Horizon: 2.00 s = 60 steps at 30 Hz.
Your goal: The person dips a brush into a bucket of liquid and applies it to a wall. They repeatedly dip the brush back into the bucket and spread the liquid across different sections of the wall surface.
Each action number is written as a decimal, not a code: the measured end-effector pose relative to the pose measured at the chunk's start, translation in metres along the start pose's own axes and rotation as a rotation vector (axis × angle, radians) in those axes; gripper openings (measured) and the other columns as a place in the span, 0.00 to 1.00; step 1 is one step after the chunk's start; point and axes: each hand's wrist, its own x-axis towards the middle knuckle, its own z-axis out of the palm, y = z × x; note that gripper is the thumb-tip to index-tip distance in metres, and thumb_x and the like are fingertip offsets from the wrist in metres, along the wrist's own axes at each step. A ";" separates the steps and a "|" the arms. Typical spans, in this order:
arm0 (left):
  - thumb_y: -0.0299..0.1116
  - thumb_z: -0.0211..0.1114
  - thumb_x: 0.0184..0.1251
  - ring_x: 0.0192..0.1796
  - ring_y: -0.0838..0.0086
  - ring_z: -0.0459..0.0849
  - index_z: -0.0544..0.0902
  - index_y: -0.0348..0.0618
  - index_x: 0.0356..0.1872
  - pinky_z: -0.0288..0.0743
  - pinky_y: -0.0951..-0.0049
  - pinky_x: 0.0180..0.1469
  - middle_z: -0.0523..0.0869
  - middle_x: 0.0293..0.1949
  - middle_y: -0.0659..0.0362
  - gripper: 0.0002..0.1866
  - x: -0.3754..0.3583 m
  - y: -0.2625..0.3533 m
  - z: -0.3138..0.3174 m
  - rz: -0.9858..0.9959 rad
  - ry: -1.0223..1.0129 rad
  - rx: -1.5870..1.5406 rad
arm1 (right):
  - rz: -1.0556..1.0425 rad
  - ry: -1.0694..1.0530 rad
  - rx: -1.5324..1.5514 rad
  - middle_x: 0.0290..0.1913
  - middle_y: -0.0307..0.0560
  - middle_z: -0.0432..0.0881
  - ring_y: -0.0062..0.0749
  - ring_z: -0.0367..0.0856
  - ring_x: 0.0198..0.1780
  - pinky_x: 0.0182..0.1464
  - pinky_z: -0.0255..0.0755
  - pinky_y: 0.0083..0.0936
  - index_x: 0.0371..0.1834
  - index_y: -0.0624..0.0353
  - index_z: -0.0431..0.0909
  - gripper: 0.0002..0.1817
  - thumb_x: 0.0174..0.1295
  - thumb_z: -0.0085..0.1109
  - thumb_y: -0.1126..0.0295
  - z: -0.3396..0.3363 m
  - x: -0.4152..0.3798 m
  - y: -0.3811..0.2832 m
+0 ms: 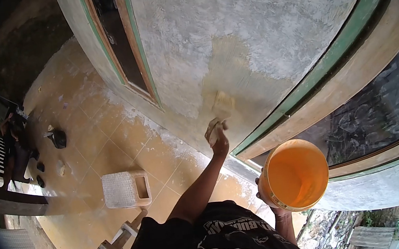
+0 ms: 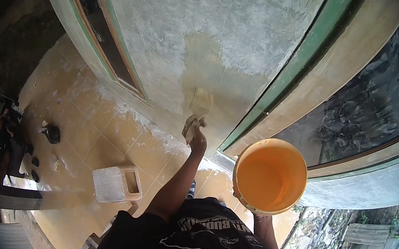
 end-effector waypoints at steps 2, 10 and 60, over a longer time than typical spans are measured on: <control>0.29 0.52 0.65 0.27 0.77 0.77 0.78 0.34 0.38 0.74 0.77 0.30 0.80 0.32 0.57 0.09 -0.023 -0.034 -0.018 -0.200 0.087 -0.032 | -0.024 -0.022 -0.028 0.61 0.61 0.63 0.68 0.61 0.60 0.52 0.64 0.71 0.65 0.55 0.58 0.40 0.54 0.54 0.41 -0.001 -0.002 -0.004; 0.30 0.54 0.65 0.26 0.76 0.76 0.76 0.34 0.37 0.70 0.77 0.29 0.79 0.28 0.58 0.08 0.088 0.113 0.047 -0.270 0.019 -0.342 | -0.009 0.088 0.074 0.61 0.61 0.63 0.67 0.60 0.61 0.52 0.64 0.71 0.65 0.55 0.58 0.38 0.56 0.53 0.43 -0.001 -0.027 -0.008; 0.18 0.57 0.53 0.35 0.58 0.82 0.77 0.35 0.32 0.77 0.68 0.38 0.80 0.32 0.49 0.06 -0.070 0.085 0.064 0.531 -0.358 0.251 | -0.082 0.063 -0.096 0.60 0.56 0.66 0.54 0.66 0.59 0.54 0.67 0.55 0.65 0.53 0.58 0.37 0.58 0.50 0.42 -0.062 -0.199 -0.107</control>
